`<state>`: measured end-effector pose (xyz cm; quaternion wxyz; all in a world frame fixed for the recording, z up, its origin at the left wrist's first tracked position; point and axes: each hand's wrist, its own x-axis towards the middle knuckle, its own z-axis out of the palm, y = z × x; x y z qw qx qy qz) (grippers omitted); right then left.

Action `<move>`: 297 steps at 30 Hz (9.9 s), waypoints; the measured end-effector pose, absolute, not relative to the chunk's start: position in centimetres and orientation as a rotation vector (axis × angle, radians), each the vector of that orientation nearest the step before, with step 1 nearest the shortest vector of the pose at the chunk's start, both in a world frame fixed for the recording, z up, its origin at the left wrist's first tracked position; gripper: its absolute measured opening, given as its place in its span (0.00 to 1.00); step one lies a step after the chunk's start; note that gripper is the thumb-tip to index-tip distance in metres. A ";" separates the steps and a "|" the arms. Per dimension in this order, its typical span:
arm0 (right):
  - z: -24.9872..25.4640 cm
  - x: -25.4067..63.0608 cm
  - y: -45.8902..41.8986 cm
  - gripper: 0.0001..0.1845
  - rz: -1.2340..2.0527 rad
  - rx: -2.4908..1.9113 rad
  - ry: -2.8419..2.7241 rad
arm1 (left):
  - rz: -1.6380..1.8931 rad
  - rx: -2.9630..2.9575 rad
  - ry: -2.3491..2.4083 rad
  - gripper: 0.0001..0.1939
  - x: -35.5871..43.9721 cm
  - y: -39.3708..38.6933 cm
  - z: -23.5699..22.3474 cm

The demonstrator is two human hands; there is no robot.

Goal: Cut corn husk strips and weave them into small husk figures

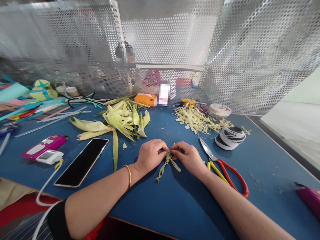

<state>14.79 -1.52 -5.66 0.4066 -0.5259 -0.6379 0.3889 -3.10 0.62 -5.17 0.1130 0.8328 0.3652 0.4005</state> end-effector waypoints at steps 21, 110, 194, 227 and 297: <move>-2.9 16.2 -2.3 0.09 0.862 -1.133 -1.992 | 0.818 1.977 1.465 0.06 -4.2 2.1 -4.7; -2.5 17.2 -1.1 0.21 1.265 -1.193 -1.085 | 0.785 1.129 1.189 0.09 0.3 0.4 -1.5; -0.8 17.7 -6.5 0.29 1.567 -1.369 -1.338 | 1.120 1.098 1.203 0.14 0.0 2.1 -3.2; -1.2 19.9 -5.6 0.27 1.463 -1.528 -1.382 | 1.127 0.671 1.165 0.07 -2.3 4.0 -0.8; -1.7 18.2 -4.6 0.10 0.531 -1.333 -1.572 | 0.854 0.999 0.880 0.10 0.7 -0.9 -1.4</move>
